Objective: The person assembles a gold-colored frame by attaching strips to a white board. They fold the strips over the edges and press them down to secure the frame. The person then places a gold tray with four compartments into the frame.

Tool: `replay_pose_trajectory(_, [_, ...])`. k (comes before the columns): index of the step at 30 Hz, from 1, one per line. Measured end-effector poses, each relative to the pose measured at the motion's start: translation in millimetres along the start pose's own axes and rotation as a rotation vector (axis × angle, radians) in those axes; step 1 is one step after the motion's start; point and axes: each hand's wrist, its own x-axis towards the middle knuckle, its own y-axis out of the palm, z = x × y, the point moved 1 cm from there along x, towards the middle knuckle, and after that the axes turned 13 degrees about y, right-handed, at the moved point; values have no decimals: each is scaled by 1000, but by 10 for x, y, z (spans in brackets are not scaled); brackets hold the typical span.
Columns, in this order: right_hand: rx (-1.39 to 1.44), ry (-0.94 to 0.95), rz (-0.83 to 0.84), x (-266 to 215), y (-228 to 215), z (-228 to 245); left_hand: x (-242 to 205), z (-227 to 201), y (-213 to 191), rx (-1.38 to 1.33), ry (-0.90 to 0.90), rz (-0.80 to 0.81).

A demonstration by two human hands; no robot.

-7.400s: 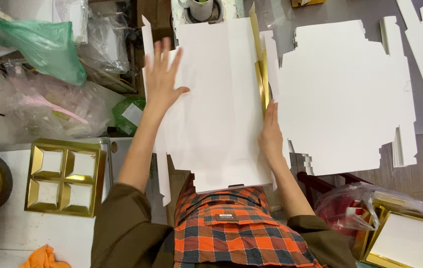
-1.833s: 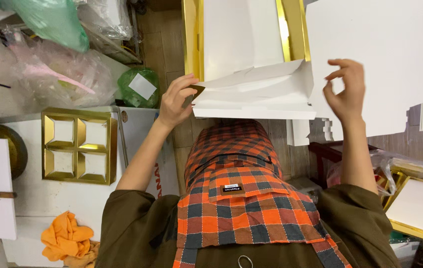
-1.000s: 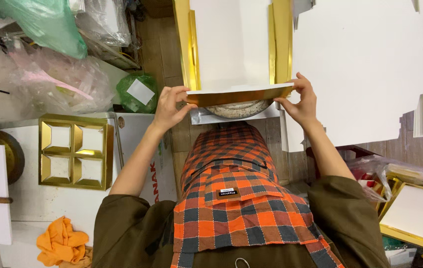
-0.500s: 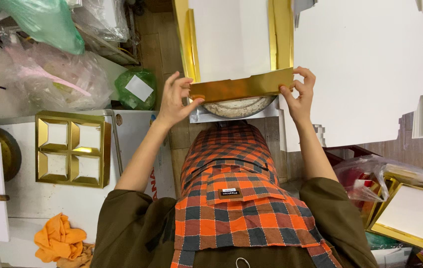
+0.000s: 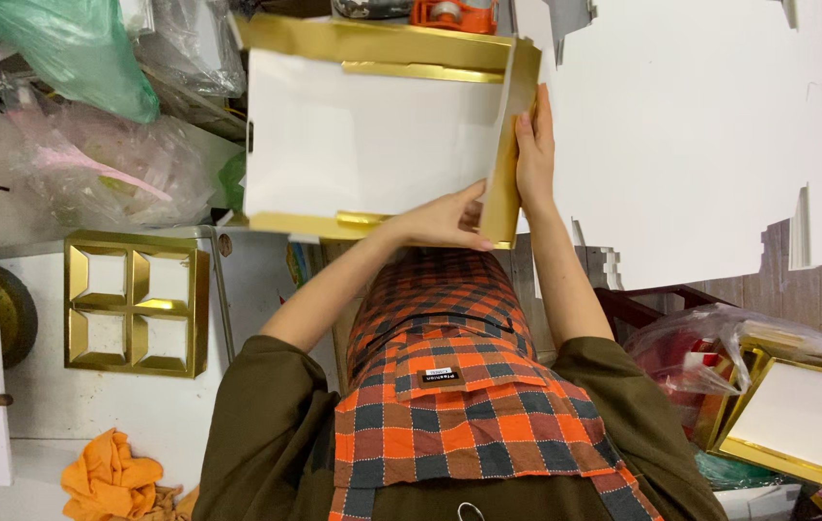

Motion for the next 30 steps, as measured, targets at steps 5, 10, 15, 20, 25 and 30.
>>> replay_pose_trajectory(5, [-56, 127, 184, 188, -86, 233, 310, 487, -351, -372, 112, -109])
replay_pose_trajectory(10, [-22, 138, 220, 213, -70, 157, 914, 430, -203, -191, -326, -827])
replay_pose_trajectory(15, [231, 269, 257, 187, -94, 136, 918, 306, -137, -46, -265, -904])
replay_pose_trajectory(20, [373, 327, 228, 130, -70, 189, 932, 254, -112, 147, -155, -954])
replay_pose_trajectory(25, [383, 280, 257, 259, -150, 52, 897, 58, -210, 160, 6, -884])
replay_pose_trajectory(30, [391, 288, 230, 331, -251, -200, 790, -12, -297, 178, 27, -685])
